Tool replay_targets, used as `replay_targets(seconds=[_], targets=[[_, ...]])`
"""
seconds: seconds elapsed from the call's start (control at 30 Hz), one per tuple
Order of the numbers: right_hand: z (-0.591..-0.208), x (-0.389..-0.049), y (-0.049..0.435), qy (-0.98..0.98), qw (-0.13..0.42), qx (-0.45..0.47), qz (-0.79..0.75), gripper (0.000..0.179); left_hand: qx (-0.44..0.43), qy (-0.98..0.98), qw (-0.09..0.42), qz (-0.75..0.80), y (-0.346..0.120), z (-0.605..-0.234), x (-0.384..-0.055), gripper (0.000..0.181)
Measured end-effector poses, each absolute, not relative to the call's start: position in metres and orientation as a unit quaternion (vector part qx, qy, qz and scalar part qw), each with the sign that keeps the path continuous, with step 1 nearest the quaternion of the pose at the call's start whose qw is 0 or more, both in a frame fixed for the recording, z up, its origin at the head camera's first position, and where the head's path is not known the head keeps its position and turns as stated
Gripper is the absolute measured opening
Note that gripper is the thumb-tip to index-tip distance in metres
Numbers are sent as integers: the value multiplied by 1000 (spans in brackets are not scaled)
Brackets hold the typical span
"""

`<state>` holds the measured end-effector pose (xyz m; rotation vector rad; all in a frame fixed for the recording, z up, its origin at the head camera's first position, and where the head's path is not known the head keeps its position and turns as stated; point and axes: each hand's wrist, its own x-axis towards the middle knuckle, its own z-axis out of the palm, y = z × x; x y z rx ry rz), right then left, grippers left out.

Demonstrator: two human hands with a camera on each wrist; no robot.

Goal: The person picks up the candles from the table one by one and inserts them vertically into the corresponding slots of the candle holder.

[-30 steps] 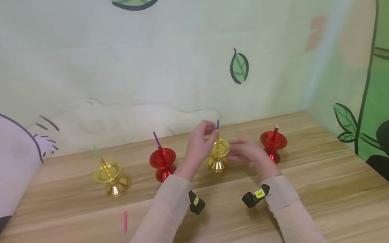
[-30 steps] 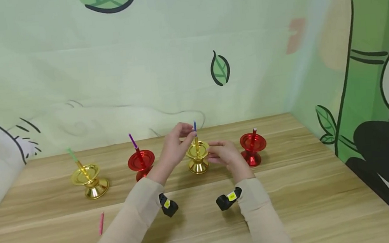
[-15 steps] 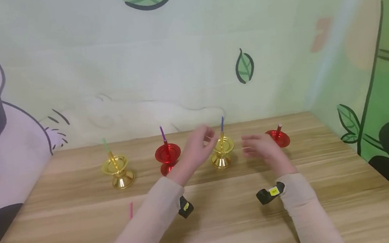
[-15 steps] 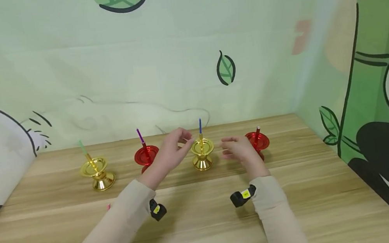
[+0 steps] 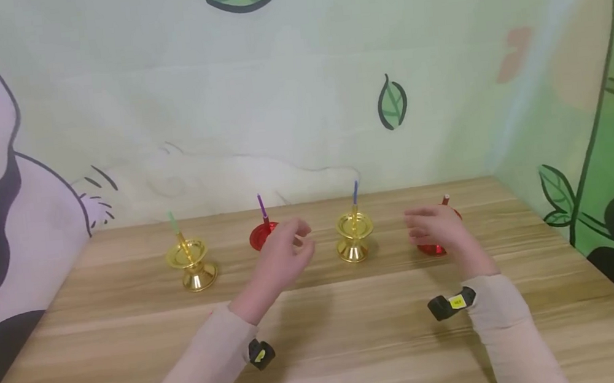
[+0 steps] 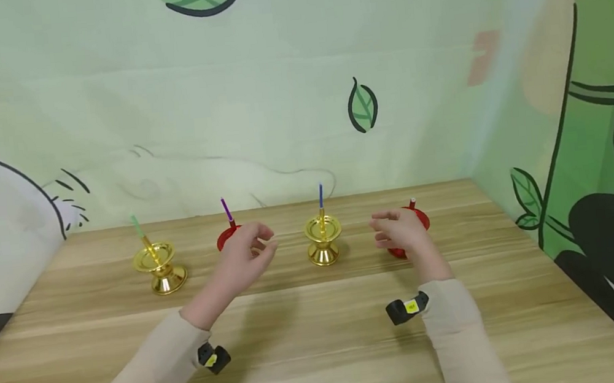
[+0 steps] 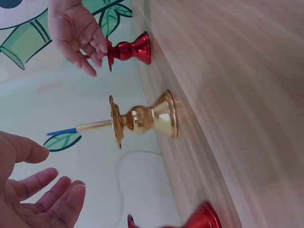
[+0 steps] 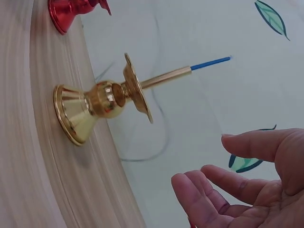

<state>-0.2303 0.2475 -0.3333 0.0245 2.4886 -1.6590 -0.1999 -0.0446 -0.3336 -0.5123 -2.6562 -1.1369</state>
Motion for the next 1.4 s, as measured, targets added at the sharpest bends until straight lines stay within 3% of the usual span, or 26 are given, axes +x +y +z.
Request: replay_targets(seconds=[0.23, 0.43, 0.8, 1.4], targets=[[-329, -230, 266, 819, 63, -4, -571, 49, -170, -911, 116, -356, -72, -337, -193, 21], [-325, -228, 274, 825, 56, 7, -563, 50, -113, -934, 90, -327, -101, -340, -182, 24], [-325, -228, 290, 839, 30, 42, -542, 49, -60, -950, 93, -292, -150, -356, -162, 29], [-335, -227, 309, 842, -25, 94, -530, 45, -3, -955, -14, -297, -176, -392, -154, 49]])
